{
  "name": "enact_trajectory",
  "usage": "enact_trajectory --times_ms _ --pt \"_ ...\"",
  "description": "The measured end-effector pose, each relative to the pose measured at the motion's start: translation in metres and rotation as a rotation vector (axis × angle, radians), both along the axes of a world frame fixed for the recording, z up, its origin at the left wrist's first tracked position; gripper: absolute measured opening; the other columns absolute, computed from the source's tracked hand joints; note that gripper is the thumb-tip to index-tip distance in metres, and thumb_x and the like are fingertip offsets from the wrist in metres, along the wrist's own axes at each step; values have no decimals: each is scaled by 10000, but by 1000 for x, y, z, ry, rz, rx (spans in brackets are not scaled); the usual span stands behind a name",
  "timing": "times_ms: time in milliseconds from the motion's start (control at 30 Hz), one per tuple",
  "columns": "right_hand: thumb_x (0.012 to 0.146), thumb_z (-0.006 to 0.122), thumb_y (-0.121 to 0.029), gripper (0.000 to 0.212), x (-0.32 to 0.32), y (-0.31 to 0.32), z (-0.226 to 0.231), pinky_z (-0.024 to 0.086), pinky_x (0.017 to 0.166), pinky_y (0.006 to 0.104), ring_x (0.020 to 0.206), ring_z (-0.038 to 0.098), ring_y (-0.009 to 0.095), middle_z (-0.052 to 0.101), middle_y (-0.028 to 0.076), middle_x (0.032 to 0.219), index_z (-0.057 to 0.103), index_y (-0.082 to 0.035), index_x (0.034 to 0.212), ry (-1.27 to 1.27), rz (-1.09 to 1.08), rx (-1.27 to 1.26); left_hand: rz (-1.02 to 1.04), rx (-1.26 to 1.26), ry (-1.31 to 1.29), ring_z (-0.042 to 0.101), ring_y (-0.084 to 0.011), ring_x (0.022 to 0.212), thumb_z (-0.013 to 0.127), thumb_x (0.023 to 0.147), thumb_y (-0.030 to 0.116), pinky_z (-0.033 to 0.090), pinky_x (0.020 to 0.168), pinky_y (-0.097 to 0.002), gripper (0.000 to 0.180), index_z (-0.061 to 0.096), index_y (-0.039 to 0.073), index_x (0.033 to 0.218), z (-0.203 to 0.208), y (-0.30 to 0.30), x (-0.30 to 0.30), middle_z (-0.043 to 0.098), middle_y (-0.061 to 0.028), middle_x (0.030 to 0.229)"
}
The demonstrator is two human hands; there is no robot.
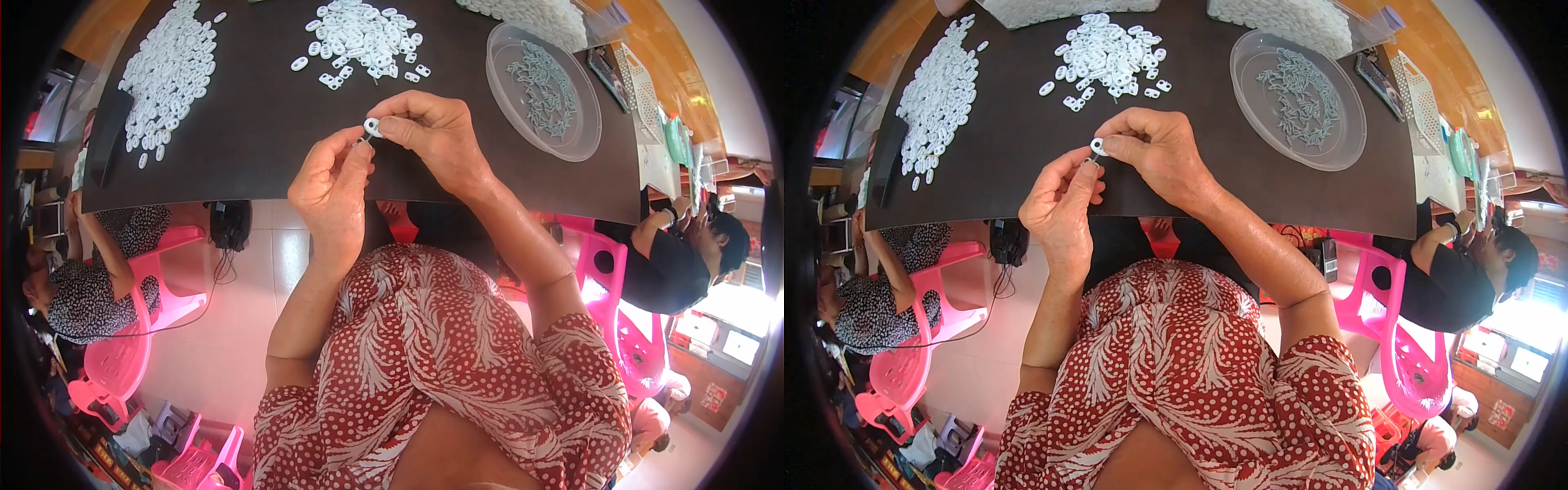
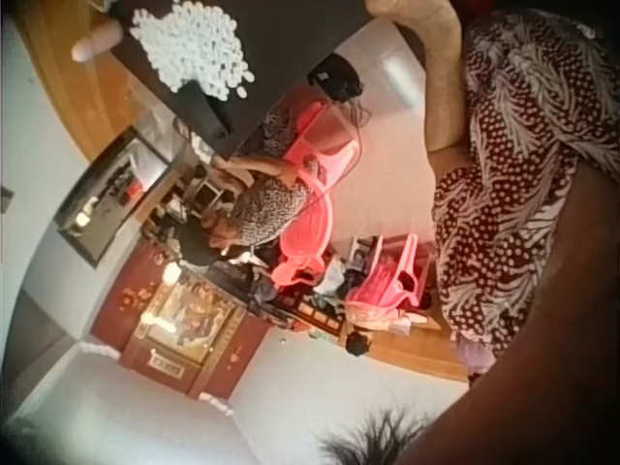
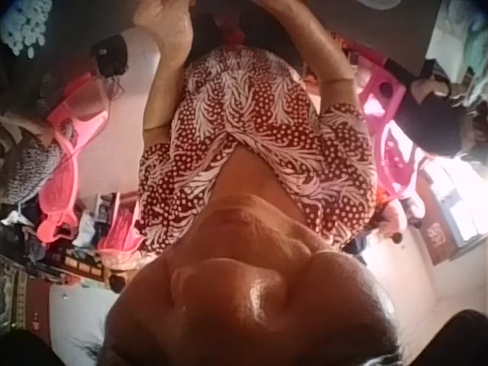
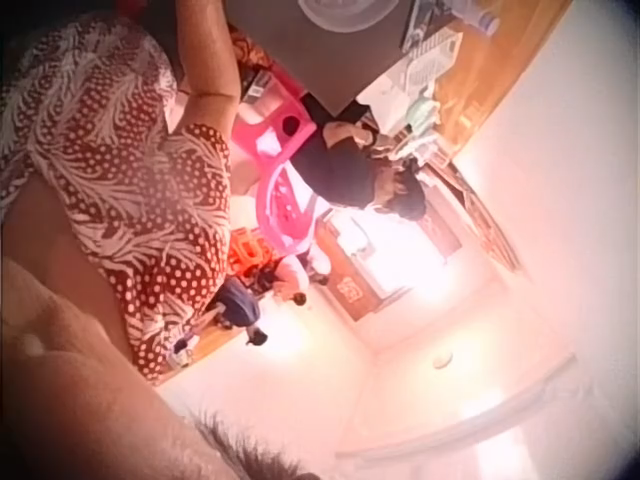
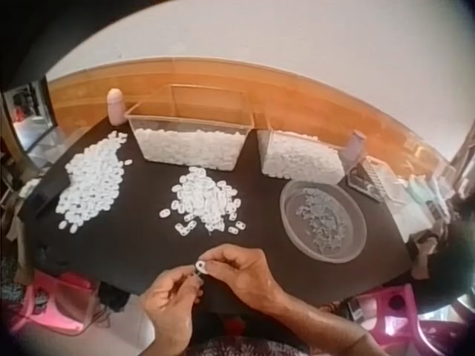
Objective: Manually assembling small white plastic components by inserting metal rings into them.
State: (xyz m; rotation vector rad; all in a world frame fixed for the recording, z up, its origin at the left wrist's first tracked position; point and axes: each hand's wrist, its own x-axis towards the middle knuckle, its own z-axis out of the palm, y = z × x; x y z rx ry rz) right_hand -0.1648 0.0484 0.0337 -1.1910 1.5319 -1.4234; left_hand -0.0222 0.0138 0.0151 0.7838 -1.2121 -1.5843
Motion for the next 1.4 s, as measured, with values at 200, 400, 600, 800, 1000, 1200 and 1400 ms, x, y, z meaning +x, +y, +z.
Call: enact_trajectory --times_ms 200,400,600,800,1000,1200,1400 --pt "836 628 -30 136 4 1 3 486 739 230 802 595 87 663 46 847 658 31 954 20 -18 23 19 -7 -3 559 -57 655 618 844 -9 449 558 -173 161 635 -32 1002 0 0 -1 622 -38 813" --pt "830 633 -18 128 5 2 1 487 727 227 794 593 84 659 50 833 644 34 947 -9 -20 -4 23 6 13 573 -69 645 618 844 -17 464 552 -180 166 628 -46 1007 -1 1 -2 632 -54 807" --pt "831 632 -20 122 10 2 -3 488 714 226 783 588 80 657 46 831 648 34 938 33 -16 7 27 5 39 529 -29 643 622 856 18 425 550 -161 176 618 -10 1030 -6 1 -4 597 0 779" --pt "798 636 -25 66 15 0 -4 459 629 232 693 564 74 633 38 729 649 21 843 40 -76 -58 5 23 125 530 -49 660 612 866 16 440 566 -175 262 569 -16 1123 -7 0 -4 587 -10 788" --pt "793 621 -30 76 16 1 -7 462 648 264 720 577 115 626 67 765 642 20 847 93 -95 -55 -22 36 119 534 -59 660 604 870 8 444 563 -182 282 566 -28 1147 -9 -1 -4 590 -20 793" --pt "778 616 -30 89 18 5 -7 450 702 312 746 558 185 607 76 774 647 1 854 180 -113 -87 -37 130 169 545 -87 651 594 869 -9 455 561 -201 242 595 -52 1108 -4 -1 -6 603 -46 801" --pt "754 648 -32 182 23 11 0 446 684 315 755 527 185 601 68 791 650 -10 934 273 -74 -78 -59 140 261 591 -122 670 594 875 15 507 596 -236 232 603 -69 1091 -5 -4 -3 633 -83 833"
